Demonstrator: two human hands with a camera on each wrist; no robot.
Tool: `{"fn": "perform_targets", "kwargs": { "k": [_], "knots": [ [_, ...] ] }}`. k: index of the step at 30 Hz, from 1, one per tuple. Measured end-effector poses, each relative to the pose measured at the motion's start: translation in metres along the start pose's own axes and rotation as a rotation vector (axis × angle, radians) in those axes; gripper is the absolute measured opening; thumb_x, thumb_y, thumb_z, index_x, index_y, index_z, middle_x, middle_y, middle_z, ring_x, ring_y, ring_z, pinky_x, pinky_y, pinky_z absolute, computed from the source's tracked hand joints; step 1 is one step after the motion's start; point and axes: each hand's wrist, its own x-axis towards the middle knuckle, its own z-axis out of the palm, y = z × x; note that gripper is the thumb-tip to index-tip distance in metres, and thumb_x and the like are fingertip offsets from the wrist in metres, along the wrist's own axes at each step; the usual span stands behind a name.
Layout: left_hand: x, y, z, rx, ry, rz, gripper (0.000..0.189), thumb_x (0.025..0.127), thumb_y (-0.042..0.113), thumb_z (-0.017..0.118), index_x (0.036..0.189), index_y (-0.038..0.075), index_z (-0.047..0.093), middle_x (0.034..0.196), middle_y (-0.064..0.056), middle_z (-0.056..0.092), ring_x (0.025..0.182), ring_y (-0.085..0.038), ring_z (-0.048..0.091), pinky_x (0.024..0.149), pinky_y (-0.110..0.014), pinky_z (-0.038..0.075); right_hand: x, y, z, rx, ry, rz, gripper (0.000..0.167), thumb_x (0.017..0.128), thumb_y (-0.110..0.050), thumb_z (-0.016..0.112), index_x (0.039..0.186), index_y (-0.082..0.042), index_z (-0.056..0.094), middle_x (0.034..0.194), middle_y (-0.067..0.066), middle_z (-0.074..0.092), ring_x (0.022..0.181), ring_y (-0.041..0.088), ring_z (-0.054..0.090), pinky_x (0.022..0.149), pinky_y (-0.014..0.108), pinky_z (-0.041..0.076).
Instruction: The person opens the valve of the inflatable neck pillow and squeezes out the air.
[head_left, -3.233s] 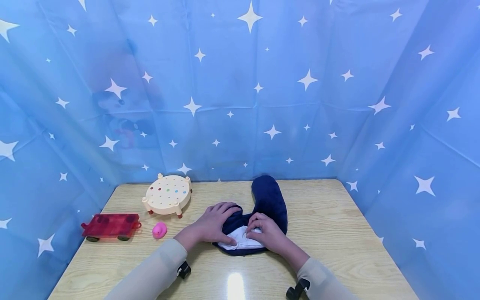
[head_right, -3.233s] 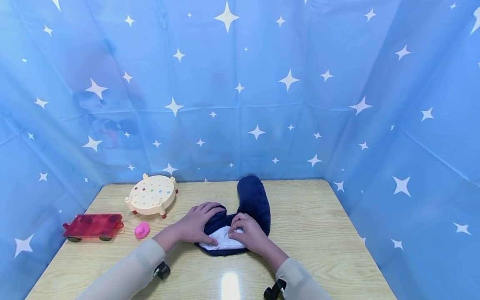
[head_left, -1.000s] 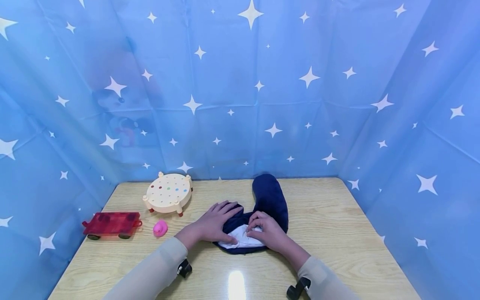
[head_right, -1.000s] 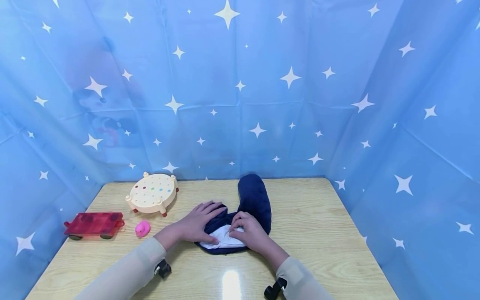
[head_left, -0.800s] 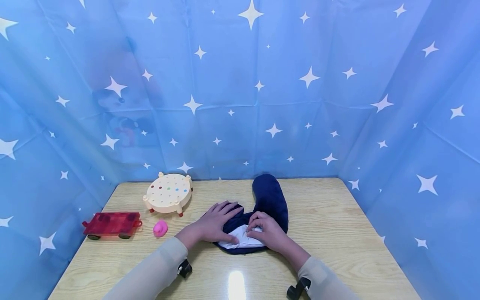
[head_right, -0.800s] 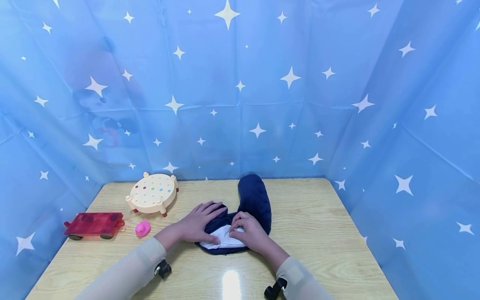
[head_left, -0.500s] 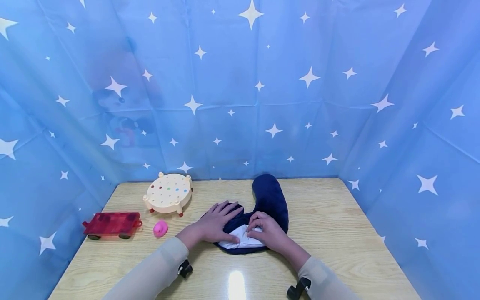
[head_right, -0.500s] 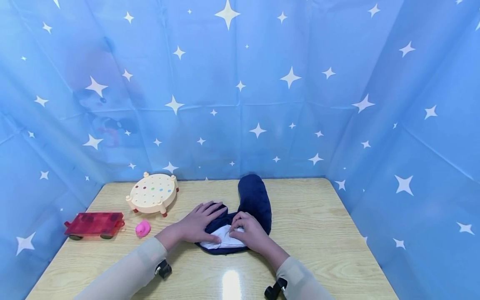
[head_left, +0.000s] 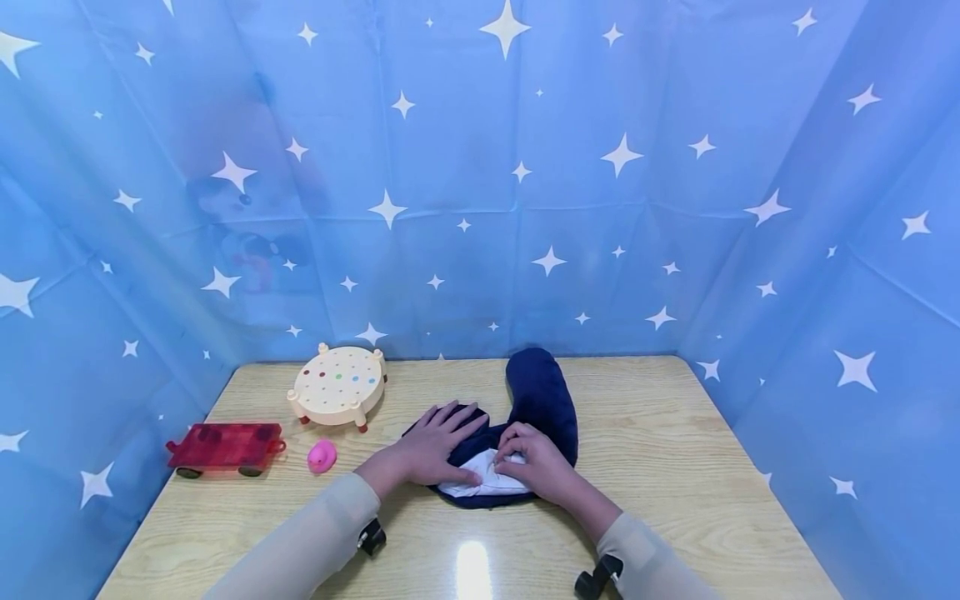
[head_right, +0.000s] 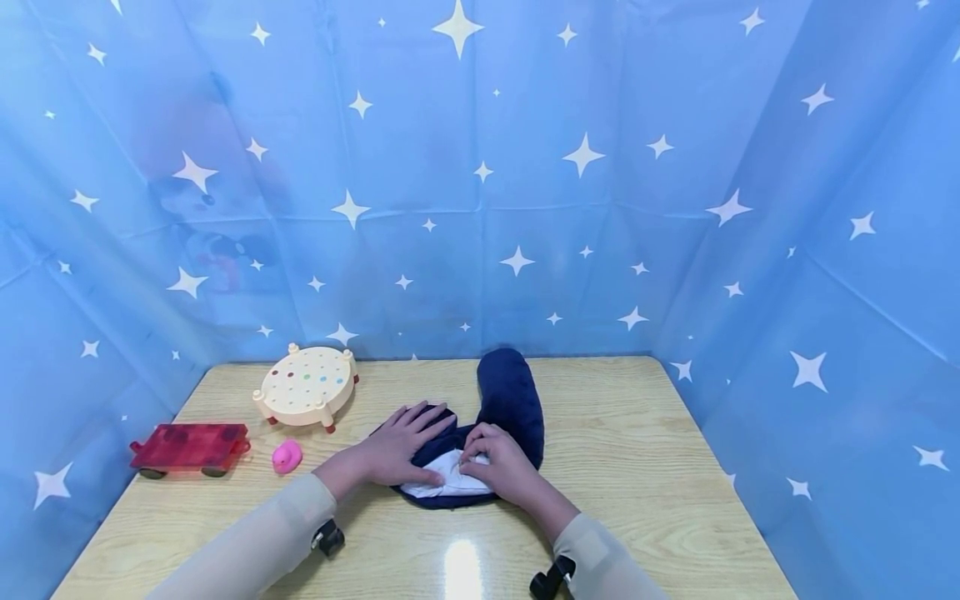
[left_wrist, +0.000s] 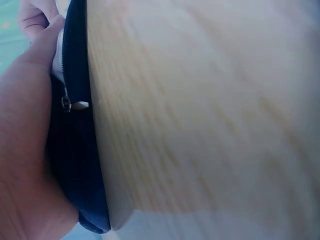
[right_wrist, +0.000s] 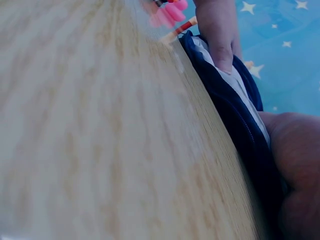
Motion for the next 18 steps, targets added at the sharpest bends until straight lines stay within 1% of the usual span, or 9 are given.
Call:
{"fn": "perform_targets", "kwargs": {
  "k": [4,7,11,18],
  "knots": [
    [0.0005,0.0011,0.0007,0.015,-0.002,-0.009,0.099,0.101,0.082,0.053,0.178,0.028,0.023,0.185,-0.003,0.016,0.168,-0.042,0.014,0.131,-0.067,0.019,-0.0004,0.0014,0.0004,-0.003,0.000,-0.001,0.016,0.094,-0.008,0.088,0.099,-0.023,0.085,0.111,-0.005,0.068,0.111,0.018,0.063,0.101,0.037,0.052],
    [0.0006,0.0029,-0.0001,0.019,-0.009,-0.019,0.096,0.103,0.081,0.050,0.178,0.029,0.022,0.185,-0.003,0.015,0.169,-0.041,0.014,0.131,-0.067,0.018,-0.0008,0.0022,0.0005,-0.006,0.003,-0.008,0.016,0.094,-0.008,0.087,0.099,-0.023,0.085,0.112,-0.005,0.068,0.111,0.017,0.063,0.101,0.036,0.052],
    [0.0010,0.0045,-0.0010,0.040,-0.015,-0.023,0.096,0.103,0.082,0.049,0.179,0.029,0.022,0.185,-0.003,0.014,0.169,-0.041,0.014,0.131,-0.066,0.018,-0.0010,0.0026,0.0005,-0.012,0.010,-0.024,0.016,0.094,-0.007,0.087,0.100,-0.022,0.085,0.112,-0.003,0.069,0.110,0.018,0.063,0.100,0.037,0.053],
    [0.0023,0.0044,0.0012,0.069,-0.017,-0.031,0.098,0.102,0.083,0.050,0.179,0.031,0.020,0.186,-0.002,0.013,0.169,-0.039,0.013,0.132,-0.065,0.019,-0.0001,-0.0018,-0.0013,0.004,-0.003,-0.006,0.011,0.095,-0.008,0.087,0.099,-0.019,0.086,0.112,-0.002,0.069,0.111,0.019,0.063,0.102,0.039,0.053]
  ]
}}
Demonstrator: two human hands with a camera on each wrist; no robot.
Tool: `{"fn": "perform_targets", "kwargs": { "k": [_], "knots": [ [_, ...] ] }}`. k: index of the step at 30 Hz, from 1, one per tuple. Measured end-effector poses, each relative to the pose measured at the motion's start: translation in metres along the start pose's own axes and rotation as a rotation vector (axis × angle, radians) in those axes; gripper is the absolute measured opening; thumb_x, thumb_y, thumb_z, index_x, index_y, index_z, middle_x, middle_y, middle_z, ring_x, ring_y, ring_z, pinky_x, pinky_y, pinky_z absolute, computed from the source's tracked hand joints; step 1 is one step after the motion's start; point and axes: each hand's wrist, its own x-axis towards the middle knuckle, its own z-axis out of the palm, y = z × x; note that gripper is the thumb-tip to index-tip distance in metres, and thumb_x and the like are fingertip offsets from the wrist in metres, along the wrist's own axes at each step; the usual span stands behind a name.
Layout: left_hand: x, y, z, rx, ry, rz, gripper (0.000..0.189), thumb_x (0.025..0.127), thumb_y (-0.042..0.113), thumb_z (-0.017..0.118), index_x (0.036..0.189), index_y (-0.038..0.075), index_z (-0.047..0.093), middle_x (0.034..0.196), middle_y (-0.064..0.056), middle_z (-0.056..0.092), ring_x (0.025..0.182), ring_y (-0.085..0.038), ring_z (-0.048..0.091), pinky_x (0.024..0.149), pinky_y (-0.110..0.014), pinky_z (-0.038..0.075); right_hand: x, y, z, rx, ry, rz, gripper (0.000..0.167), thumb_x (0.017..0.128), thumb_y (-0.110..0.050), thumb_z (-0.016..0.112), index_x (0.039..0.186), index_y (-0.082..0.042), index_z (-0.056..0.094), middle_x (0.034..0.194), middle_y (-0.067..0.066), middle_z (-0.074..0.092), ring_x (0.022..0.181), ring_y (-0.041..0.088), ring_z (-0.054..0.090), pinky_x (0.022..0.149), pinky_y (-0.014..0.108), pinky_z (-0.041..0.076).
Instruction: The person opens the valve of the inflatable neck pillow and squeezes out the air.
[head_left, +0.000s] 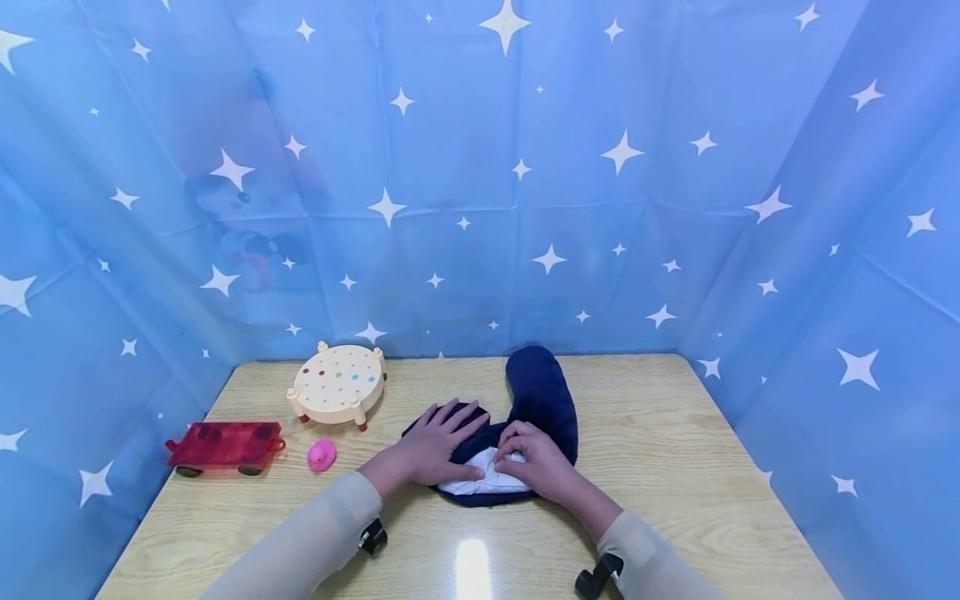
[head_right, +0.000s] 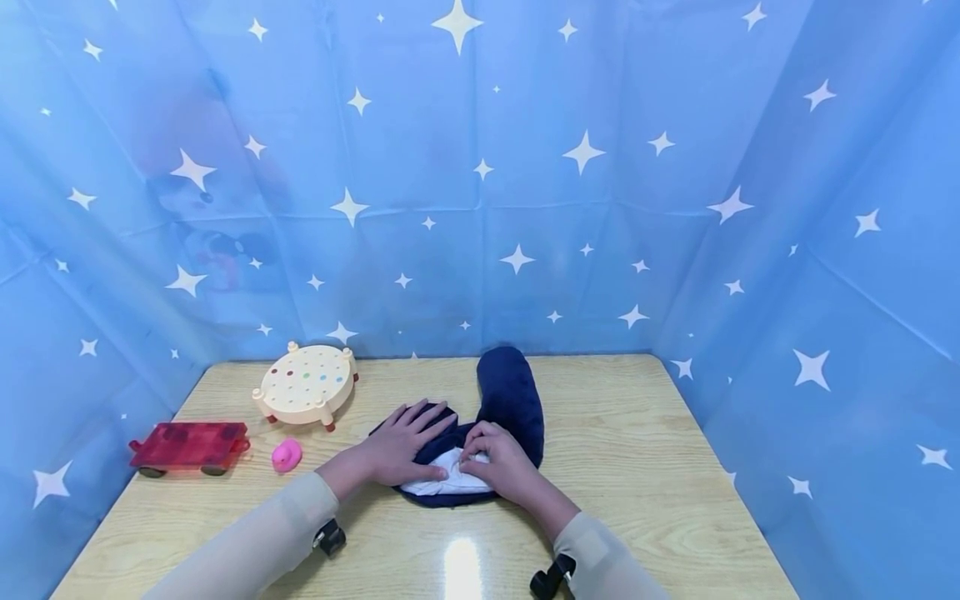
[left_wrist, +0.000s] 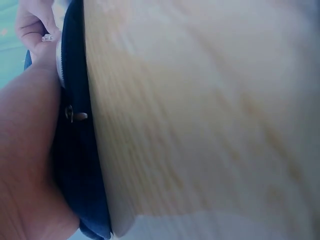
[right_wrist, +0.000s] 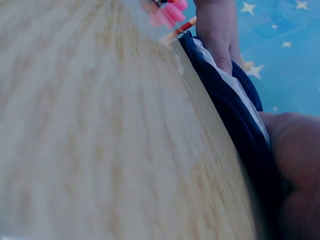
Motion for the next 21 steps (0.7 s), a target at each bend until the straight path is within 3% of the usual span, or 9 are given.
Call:
{"fn": "perform_targets", "kwargs": {
  "k": [21],
  "knots": [
    [0.0016,-0.0005,0.0034,0.007,0.007,-0.007,0.097,0.101,0.083,0.052,0.178,0.032,0.023,0.185,-0.002,0.015,0.169,-0.039,0.014,0.132,-0.066,0.018,0.0010,0.0021,0.0006,0.013,-0.005,0.007,0.013,0.095,-0.008,0.087,0.098,-0.021,0.085,0.111,-0.004,0.068,0.110,0.019,0.063,0.100,0.037,0.053]
  ]
}}
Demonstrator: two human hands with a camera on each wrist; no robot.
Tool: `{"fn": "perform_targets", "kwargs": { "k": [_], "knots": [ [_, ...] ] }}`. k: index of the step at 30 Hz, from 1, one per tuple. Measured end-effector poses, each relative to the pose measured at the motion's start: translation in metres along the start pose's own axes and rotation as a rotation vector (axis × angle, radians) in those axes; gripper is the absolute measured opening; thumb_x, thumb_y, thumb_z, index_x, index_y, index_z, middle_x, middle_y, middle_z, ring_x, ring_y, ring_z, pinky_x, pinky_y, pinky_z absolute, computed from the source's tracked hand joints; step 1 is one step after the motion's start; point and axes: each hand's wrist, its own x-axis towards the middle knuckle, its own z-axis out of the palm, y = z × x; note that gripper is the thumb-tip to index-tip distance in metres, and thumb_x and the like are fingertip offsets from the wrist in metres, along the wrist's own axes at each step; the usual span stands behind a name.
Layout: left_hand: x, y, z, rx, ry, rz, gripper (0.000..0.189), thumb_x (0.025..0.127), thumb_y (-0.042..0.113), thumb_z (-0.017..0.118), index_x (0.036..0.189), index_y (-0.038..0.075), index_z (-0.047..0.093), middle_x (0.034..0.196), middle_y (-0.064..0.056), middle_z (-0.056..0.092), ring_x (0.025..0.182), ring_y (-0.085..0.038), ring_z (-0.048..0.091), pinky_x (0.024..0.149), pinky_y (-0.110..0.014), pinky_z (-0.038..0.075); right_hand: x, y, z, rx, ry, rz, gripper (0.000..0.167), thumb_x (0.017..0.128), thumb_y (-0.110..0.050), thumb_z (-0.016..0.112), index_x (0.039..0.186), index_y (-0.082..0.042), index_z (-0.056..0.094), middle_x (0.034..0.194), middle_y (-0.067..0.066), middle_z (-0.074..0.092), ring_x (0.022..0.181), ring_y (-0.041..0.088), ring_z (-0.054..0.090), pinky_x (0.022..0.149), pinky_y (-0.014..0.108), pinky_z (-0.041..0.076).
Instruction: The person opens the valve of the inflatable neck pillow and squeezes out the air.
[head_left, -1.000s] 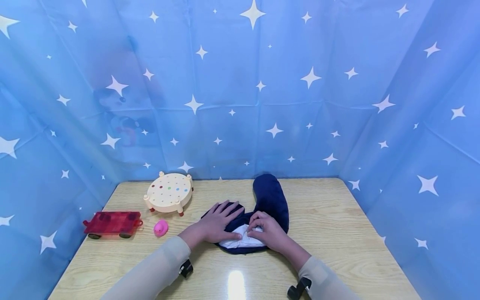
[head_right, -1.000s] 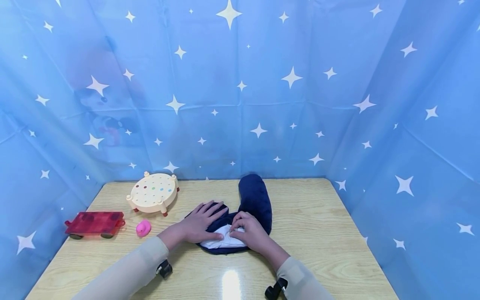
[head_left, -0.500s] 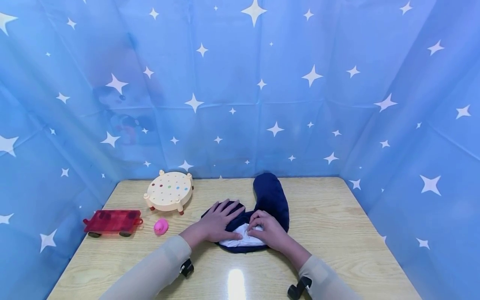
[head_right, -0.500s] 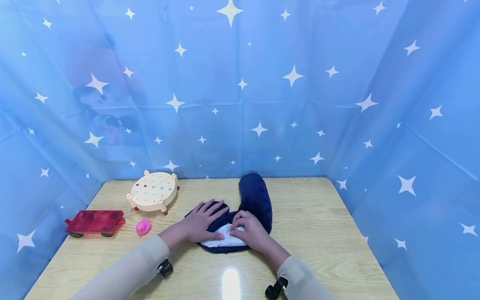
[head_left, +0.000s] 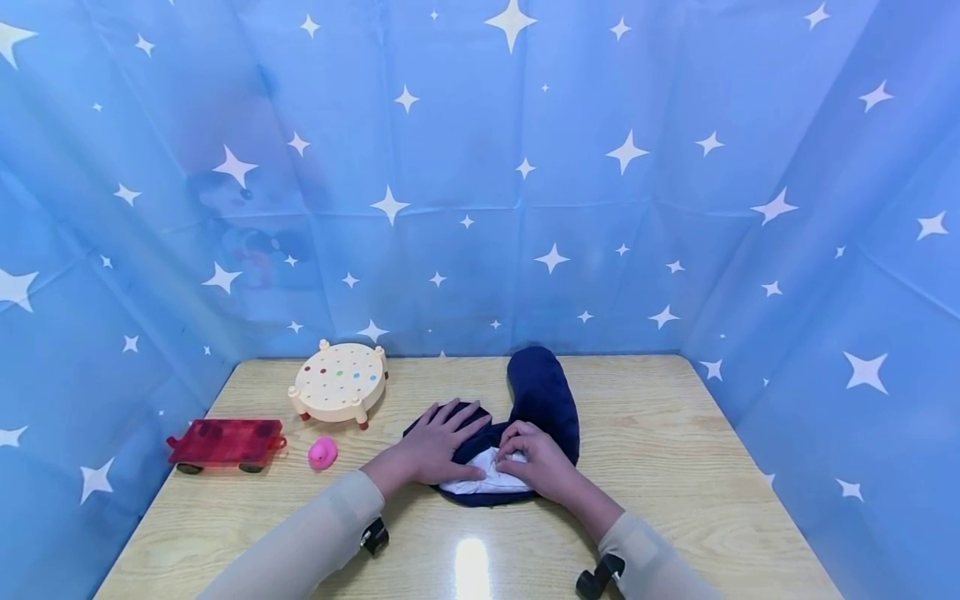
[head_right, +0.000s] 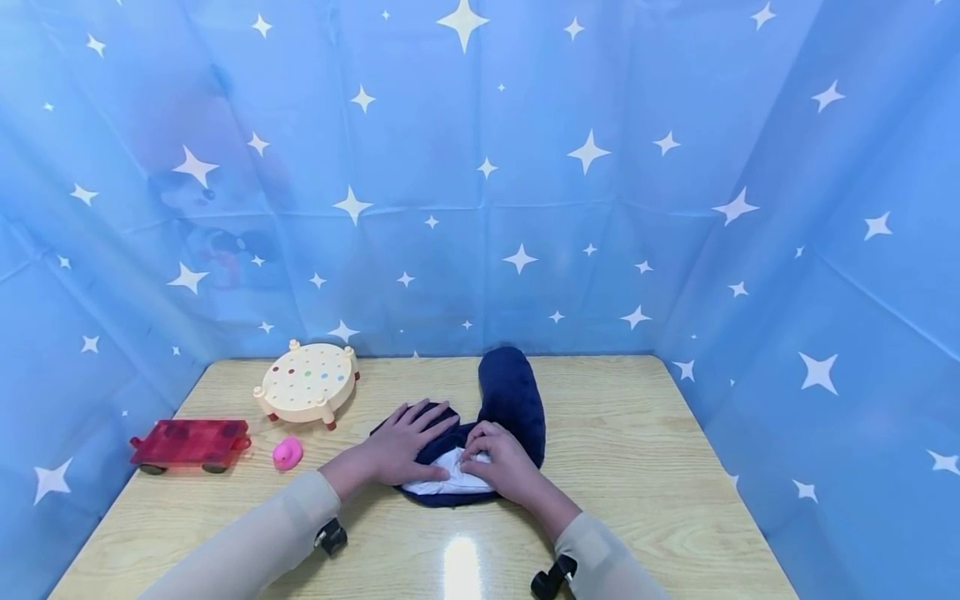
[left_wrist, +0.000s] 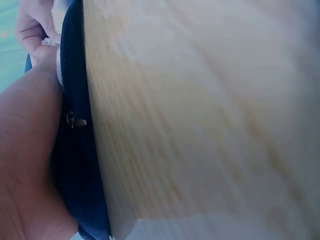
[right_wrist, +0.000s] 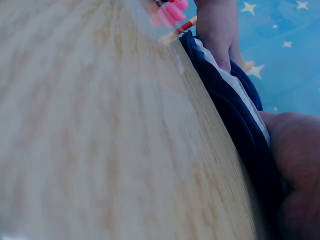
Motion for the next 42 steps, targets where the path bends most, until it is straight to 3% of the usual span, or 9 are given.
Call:
{"fn": "perform_targets", "kwargs": {
  "k": [4,11,19,29,42],
  "knots": [
    [0.001,0.000,-0.001,-0.030,0.024,0.009,0.097,0.100,0.083,0.054,0.178,0.031,0.025,0.185,-0.002,0.017,0.168,-0.040,0.015,0.131,-0.067,0.018,0.000,0.000,-0.002,0.000,0.007,-0.007,0.016,0.094,-0.007,0.088,0.099,-0.022,0.085,0.111,-0.003,0.068,0.111,0.019,0.063,0.100,0.037,0.053],
    [-0.003,-0.009,-0.001,-0.142,0.105,0.052,0.102,0.093,0.079,0.071,0.174,0.028,0.036,0.180,-0.006,0.030,0.165,-0.043,0.025,0.127,-0.071,0.025,0.000,-0.003,-0.002,-0.003,0.002,-0.006,0.011,0.095,-0.009,0.088,0.099,-0.020,0.086,0.112,-0.002,0.069,0.112,0.019,0.063,0.101,0.035,0.052],
    [-0.008,-0.012,0.001,-0.138,0.095,0.086,0.115,0.085,0.086,0.073,0.176,0.029,0.031,0.181,-0.007,0.026,0.165,-0.042,0.024,0.126,-0.074,0.024,0.000,-0.001,0.003,-0.022,0.009,-0.003,0.011,0.093,-0.011,0.089,0.098,-0.020,0.086,0.111,-0.002,0.069,0.111,0.019,0.063,0.101,0.036,0.052],
    [-0.002,-0.006,0.006,-0.019,0.113,0.106,0.095,0.101,0.082,0.054,0.176,0.028,0.033,0.180,-0.010,0.028,0.164,-0.044,0.026,0.127,-0.070,0.027,0.000,0.004,0.002,-0.021,0.007,0.004,0.015,0.094,-0.010,0.089,0.098,-0.024,0.085,0.110,-0.004,0.068,0.110,0.019,0.062,0.099,0.036,0.053],
    [-0.003,-0.004,0.001,-0.028,0.048,0.084,0.092,0.104,0.081,0.047,0.177,0.028,0.028,0.184,-0.006,0.019,0.167,-0.046,0.017,0.129,-0.070,0.021,0.000,0.004,0.002,-0.020,0.003,-0.016,0.009,0.096,-0.012,0.088,0.099,-0.021,0.085,0.111,-0.003,0.068,0.110,0.017,0.062,0.098,0.034,0.053]
  ]
}}
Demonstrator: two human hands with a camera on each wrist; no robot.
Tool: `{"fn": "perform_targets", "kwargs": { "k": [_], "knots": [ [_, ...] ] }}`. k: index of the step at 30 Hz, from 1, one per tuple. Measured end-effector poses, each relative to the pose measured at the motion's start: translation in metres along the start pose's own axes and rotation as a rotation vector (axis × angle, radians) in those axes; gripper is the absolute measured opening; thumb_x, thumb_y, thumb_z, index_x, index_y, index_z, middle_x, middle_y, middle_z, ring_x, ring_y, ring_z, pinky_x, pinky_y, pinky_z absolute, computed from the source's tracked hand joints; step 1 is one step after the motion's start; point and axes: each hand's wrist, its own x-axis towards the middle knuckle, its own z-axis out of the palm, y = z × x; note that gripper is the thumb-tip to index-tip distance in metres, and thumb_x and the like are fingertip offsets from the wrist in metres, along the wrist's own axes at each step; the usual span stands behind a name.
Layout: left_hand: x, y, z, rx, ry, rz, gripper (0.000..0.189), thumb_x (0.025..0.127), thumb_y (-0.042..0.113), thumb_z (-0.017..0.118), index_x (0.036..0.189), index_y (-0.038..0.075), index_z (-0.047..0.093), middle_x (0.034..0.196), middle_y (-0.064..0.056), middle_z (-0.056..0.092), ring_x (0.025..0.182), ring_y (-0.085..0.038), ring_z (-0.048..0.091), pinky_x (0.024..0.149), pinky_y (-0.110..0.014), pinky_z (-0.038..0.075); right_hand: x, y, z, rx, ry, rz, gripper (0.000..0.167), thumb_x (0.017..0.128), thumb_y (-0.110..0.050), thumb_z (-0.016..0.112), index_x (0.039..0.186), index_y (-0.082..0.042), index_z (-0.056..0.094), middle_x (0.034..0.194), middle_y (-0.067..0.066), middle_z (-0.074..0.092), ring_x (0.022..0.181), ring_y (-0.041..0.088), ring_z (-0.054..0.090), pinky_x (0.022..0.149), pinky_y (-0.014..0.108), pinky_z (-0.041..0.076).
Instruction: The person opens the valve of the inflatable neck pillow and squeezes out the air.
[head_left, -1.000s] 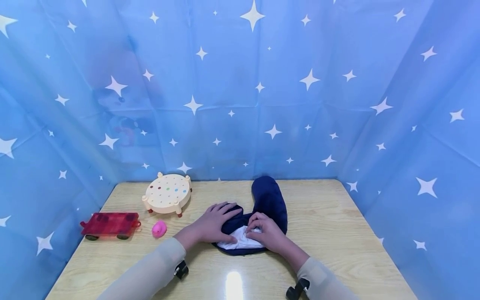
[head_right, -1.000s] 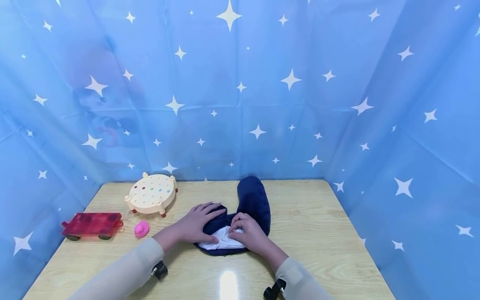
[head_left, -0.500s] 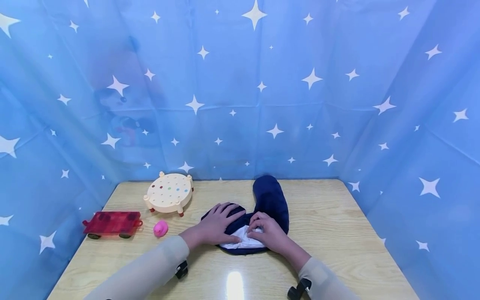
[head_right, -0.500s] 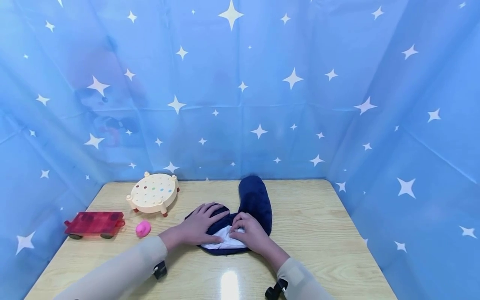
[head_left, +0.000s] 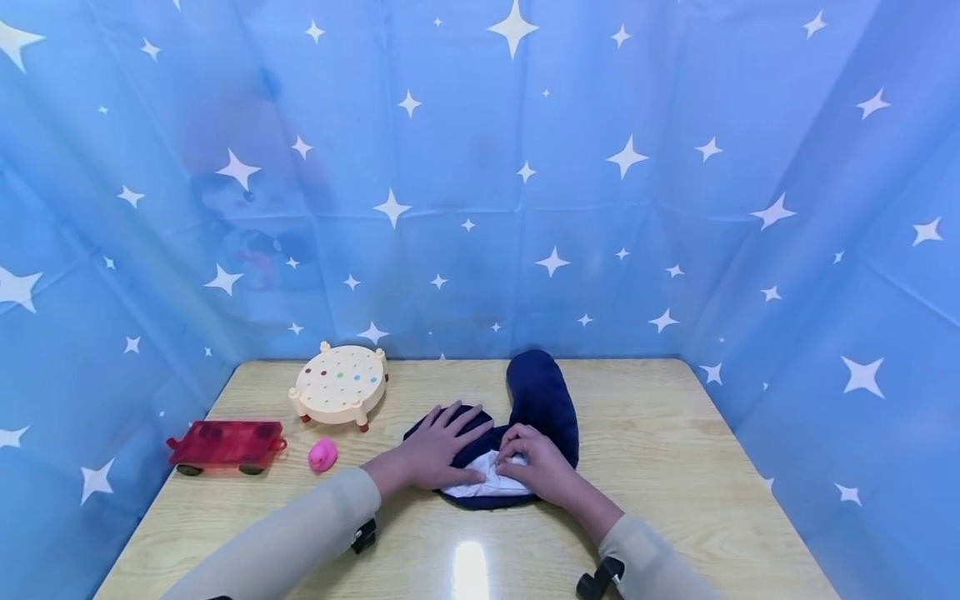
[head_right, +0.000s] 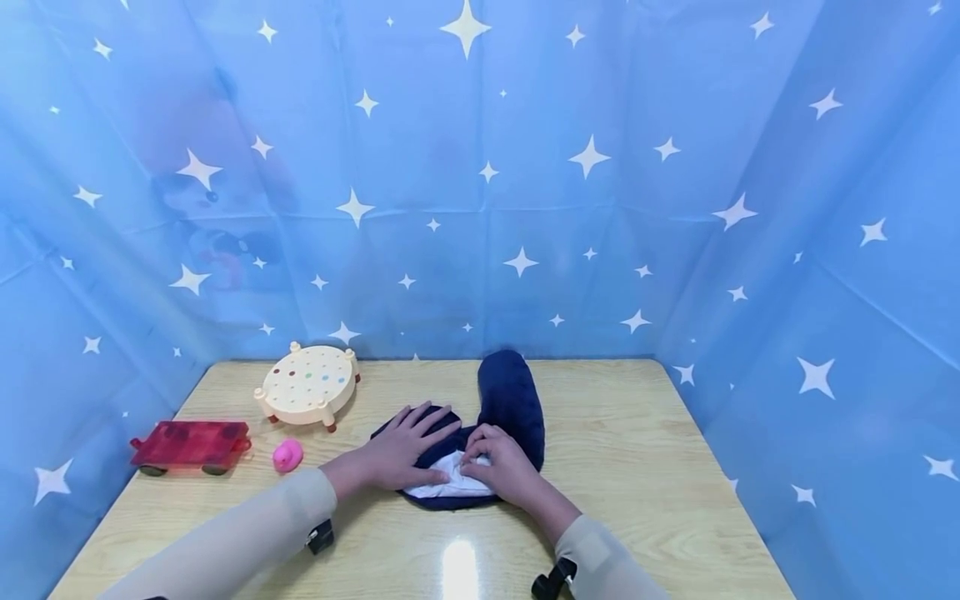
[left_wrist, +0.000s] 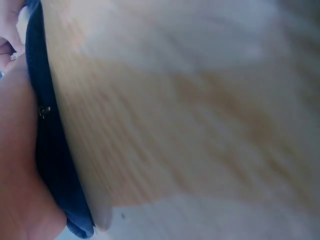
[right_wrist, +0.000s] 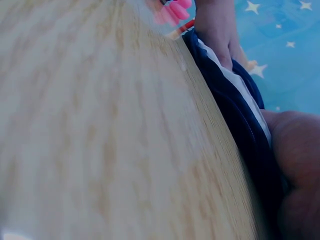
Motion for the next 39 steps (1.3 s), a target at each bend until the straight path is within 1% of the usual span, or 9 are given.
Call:
{"fn": "perform_targets", "kwargs": {
  "k": [5,10,17,26,27,29,33,36,39],
  "knots": [
    [0.000,-0.001,0.002,0.005,0.000,0.001,0.088,0.107,0.079,0.042,0.177,0.028,0.027,0.184,-0.006,0.019,0.167,-0.046,0.017,0.129,-0.070,0.022,-0.001,0.000,0.001,-0.006,-0.003,0.012,0.008,0.097,-0.014,0.087,0.098,-0.021,0.084,0.111,-0.004,0.068,0.110,0.014,0.061,0.098,0.032,0.053],
    [0.001,-0.001,0.003,0.023,0.005,-0.002,0.082,0.110,0.074,0.040,0.177,0.028,0.027,0.184,-0.007,0.018,0.167,-0.046,0.018,0.129,-0.069,0.022,0.000,0.001,0.001,-0.004,0.009,0.003,0.006,0.096,-0.014,0.088,0.098,-0.019,0.085,0.112,-0.005,0.067,0.111,0.016,0.062,0.099,0.034,0.053],
    [0.001,0.001,0.004,0.036,0.008,-0.019,0.082,0.110,0.073,0.042,0.178,0.030,0.026,0.185,-0.006,0.017,0.167,-0.044,0.018,0.129,-0.069,0.021,0.000,-0.001,0.001,0.005,0.002,0.002,0.008,0.095,-0.012,0.088,0.098,-0.019,0.085,0.111,-0.003,0.068,0.111,0.018,0.062,0.099,0.035,0.053],
    [0.004,0.000,0.003,0.041,-0.001,-0.033,0.084,0.109,0.076,0.041,0.178,0.032,0.026,0.184,-0.004,0.019,0.168,-0.042,0.017,0.130,-0.068,0.021,0.001,-0.001,0.000,-0.006,0.010,-0.001,0.008,0.095,-0.013,0.088,0.098,-0.019,0.085,0.112,-0.002,0.068,0.111,0.018,0.062,0.099,0.034,0.053],
    [0.004,0.000,0.003,0.031,0.002,-0.032,0.084,0.108,0.076,0.043,0.177,0.031,0.027,0.184,-0.004,0.020,0.168,-0.042,0.017,0.129,-0.069,0.021,0.001,-0.001,-0.001,-0.004,0.009,-0.002,0.009,0.095,-0.012,0.088,0.099,-0.020,0.085,0.112,-0.002,0.068,0.111,0.018,0.062,0.100,0.034,0.053],
    [0.004,0.000,0.002,-0.023,0.016,-0.031,0.085,0.107,0.075,0.049,0.176,0.030,0.031,0.183,-0.006,0.022,0.168,-0.042,0.017,0.129,-0.070,0.020,0.001,-0.002,-0.001,0.001,0.003,0.004,0.010,0.095,-0.011,0.089,0.099,-0.020,0.085,0.113,-0.002,0.068,0.112,0.018,0.062,0.100,0.034,0.052],
    [0.006,0.003,0.001,-0.205,0.086,-0.019,0.078,0.103,0.063,0.069,0.168,0.027,0.048,0.180,-0.009,0.031,0.168,-0.040,0.016,0.126,-0.077,0.016,0.000,-0.004,-0.002,0.019,-0.012,0.020,0.011,0.095,-0.011,0.088,0.101,-0.020,0.086,0.113,-0.001,0.068,0.113,0.020,0.063,0.101,0.035,0.053],
    [0.008,0.008,0.002,-0.321,0.154,-0.011,0.059,0.100,0.053,0.080,0.151,0.029,0.064,0.175,-0.005,0.039,0.168,-0.037,0.019,0.124,-0.080,0.016,0.000,-0.005,-0.004,0.017,-0.017,0.025,0.010,0.095,-0.011,0.088,0.101,-0.019,0.086,0.114,-0.001,0.069,0.113,0.021,0.063,0.102,0.036,0.053],
    [0.009,0.014,0.004,-0.371,0.202,-0.025,0.034,0.097,0.047,0.086,0.127,0.034,0.074,0.170,0.002,0.047,0.165,-0.036,0.025,0.123,-0.081,0.016,0.000,-0.004,-0.005,0.009,-0.024,0.024,0.009,0.095,-0.011,0.088,0.100,-0.018,0.085,0.115,-0.001,0.069,0.114,0.021,0.064,0.103,0.035,0.053]
  ]
}}
